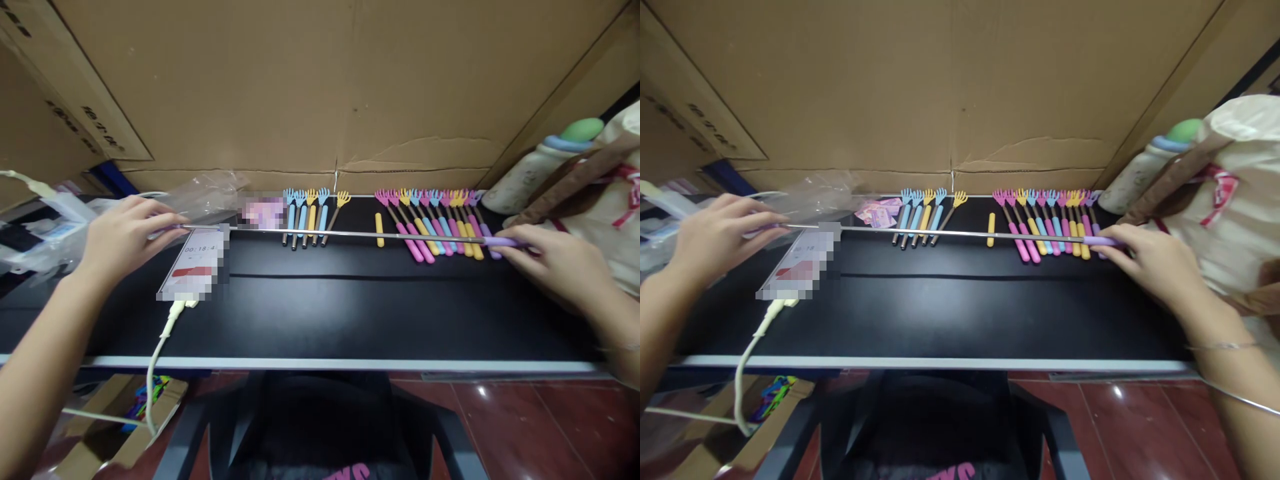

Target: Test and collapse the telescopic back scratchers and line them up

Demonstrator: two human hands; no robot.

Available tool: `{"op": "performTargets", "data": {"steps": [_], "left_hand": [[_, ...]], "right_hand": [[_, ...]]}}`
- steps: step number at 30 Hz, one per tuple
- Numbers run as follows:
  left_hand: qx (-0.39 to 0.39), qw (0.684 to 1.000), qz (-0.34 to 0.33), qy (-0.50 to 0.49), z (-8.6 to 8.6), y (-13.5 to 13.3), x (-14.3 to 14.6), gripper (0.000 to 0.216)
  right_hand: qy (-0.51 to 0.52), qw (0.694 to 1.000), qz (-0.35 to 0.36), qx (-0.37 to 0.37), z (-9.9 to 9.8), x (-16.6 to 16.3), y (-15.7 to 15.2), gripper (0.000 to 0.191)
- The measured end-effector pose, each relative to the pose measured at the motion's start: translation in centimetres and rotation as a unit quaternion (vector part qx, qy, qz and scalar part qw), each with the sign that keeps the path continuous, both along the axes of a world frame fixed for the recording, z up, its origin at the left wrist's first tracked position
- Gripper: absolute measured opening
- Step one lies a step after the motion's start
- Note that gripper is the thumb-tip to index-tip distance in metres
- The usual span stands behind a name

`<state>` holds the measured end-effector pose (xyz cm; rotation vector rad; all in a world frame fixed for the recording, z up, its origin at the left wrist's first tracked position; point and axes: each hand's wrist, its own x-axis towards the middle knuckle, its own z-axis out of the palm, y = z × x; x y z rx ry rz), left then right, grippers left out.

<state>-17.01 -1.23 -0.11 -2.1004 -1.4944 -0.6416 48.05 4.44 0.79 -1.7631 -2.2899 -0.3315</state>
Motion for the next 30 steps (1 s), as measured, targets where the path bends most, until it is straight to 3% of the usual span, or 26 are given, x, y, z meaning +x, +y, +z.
{"op": "performTargets", "data": {"steps": [2,5,9,11,14,16,18,24,30], "left_hand": [[0.0,0.998,0.013,-0.062,0.1,-0.2,-0.5,0.04],[-0.059,0.987,0.009,-0.146,0.2,-0.6,-1.4,0.044],[-0.141,0.945,0.041,-0.294,0.2,-0.9,-2.4,0.054],[-0.147,0.9,0.061,-0.405,0.0,-1.0,-2.8,0.052],[-0.126,0.799,0.033,-0.587,-0.2,-0.7,-2.7,0.045],[-0.125,0.738,0.029,-0.663,-0.3,-0.4,-2.2,0.045],[-0.142,0.704,0.05,-0.694,-0.3,0.0,-1.3,0.04],[-0.091,0.68,0.091,-0.722,-0.9,0.8,0.7,0.023],[-0.068,0.683,0.057,-0.726,-1.5,1.1,0.5,0.019]], "right_hand": [[0.078,0.996,-0.004,-0.047,0.4,0.9,-0.1,0.033],[0.177,0.979,0.007,-0.099,0.5,2.1,-0.4,0.032],[0.339,0.93,-0.026,-0.138,-0.4,2.7,-0.5,0.028],[0.418,0.899,-0.051,-0.122,-0.9,2.3,-0.5,0.027],[0.54,0.83,-0.096,-0.103,-1.2,1.0,-0.5,0.02],[0.606,0.782,-0.112,-0.093,-1.2,0.0,-0.3,0.012],[0.646,0.749,-0.109,-0.095,-1.1,-1.0,0.1,0.016],[0.702,0.698,-0.116,-0.084,-1.7,-1.9,1.6,0.028],[0.671,0.735,-0.062,-0.071,-2.5,-1.3,2.5,0.031]]}}
